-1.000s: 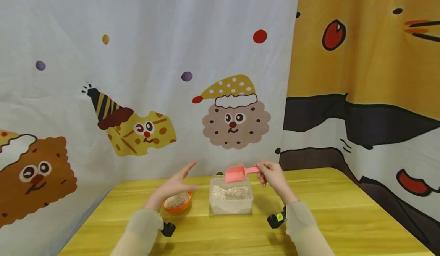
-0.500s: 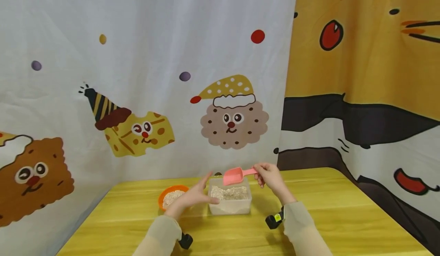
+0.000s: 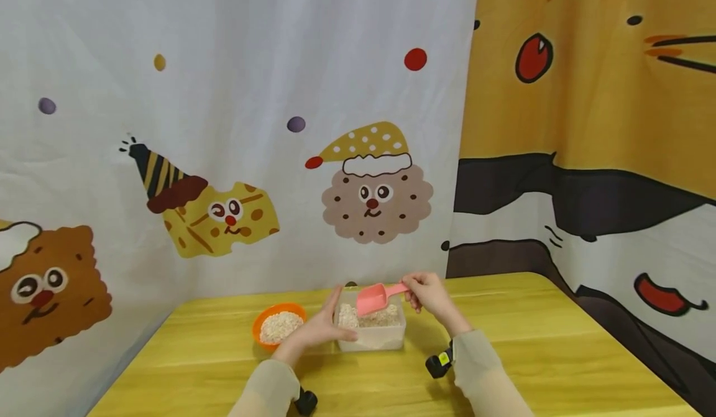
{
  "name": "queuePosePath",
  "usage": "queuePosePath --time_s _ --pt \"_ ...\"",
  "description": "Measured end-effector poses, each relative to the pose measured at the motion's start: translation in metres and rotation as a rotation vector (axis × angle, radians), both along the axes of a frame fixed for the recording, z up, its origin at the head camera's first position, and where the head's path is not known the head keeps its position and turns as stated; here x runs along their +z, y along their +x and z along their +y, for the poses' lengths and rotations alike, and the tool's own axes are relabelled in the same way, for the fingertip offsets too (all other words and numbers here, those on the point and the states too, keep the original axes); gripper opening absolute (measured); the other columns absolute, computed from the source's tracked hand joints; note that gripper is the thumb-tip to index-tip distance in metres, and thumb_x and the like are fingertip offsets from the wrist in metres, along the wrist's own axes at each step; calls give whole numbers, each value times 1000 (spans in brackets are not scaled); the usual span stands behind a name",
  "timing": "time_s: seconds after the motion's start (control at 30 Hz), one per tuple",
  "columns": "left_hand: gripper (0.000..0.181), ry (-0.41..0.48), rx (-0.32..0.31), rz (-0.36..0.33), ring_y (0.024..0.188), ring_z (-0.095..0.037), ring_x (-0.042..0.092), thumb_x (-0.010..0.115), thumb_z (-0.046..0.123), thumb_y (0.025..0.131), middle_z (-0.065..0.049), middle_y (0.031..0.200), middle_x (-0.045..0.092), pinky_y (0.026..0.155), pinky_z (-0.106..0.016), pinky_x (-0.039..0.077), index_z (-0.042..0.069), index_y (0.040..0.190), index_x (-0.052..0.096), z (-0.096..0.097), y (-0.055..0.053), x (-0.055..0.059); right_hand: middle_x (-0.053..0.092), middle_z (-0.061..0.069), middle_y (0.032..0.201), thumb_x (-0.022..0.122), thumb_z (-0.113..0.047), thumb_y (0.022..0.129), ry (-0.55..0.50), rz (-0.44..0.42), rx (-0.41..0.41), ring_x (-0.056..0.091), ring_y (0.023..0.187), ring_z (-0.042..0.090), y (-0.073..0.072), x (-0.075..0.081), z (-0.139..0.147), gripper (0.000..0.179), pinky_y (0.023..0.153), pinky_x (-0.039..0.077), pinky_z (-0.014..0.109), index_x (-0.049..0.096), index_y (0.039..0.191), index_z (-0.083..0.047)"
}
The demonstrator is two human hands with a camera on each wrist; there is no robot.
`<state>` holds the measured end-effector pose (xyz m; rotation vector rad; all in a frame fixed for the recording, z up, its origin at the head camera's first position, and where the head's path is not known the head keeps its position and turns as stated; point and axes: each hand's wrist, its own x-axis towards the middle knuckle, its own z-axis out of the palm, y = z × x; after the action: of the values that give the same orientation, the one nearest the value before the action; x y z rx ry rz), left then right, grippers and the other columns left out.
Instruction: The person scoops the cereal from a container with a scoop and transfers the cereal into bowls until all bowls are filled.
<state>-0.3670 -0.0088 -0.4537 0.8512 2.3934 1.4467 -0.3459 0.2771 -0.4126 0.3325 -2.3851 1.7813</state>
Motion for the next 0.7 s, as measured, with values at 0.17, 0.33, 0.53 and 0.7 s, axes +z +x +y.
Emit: queuePosePath --time_s 0.17,0.33,0.53,0.7 --pt "123 18 4 -24 144 -41 6 84 32 75 -17 160 -7 109 -61 20 20 157 -7 -2 -1 -4 58 10 63 50 -16 102 27 7 23 47 45 11 -2 -4 -5 29 40 43 23 66 101 9" --pt "122 9 26 -32 143 -43 11 84 34 75 -18 160 -4 107 -63 22 21 157 -6 -2 1 -3 57 7 61 51 -16 102 92 13 57 46 43 10 -2 -6 -9 29 40 43 25 68 96 7" --pt "120 19 42 -33 143 -41 13 83 34 76 -16 161 1 106 -62 26 22 157 -4 -2 1 -2 56 6 60 51 -16 102 120 25 67 46 43 11 -1 -7 -15 28 39 44 29 68 96 6" --pt "119 23 53 -30 143 -41 14 84 35 75 -14 161 6 106 -63 26 23 157 -2 -1 1 -4 56 7 60 50 -12 101 119 25 8 46 43 12 -2 -10 -23 26 39 44 27 68 97 6"
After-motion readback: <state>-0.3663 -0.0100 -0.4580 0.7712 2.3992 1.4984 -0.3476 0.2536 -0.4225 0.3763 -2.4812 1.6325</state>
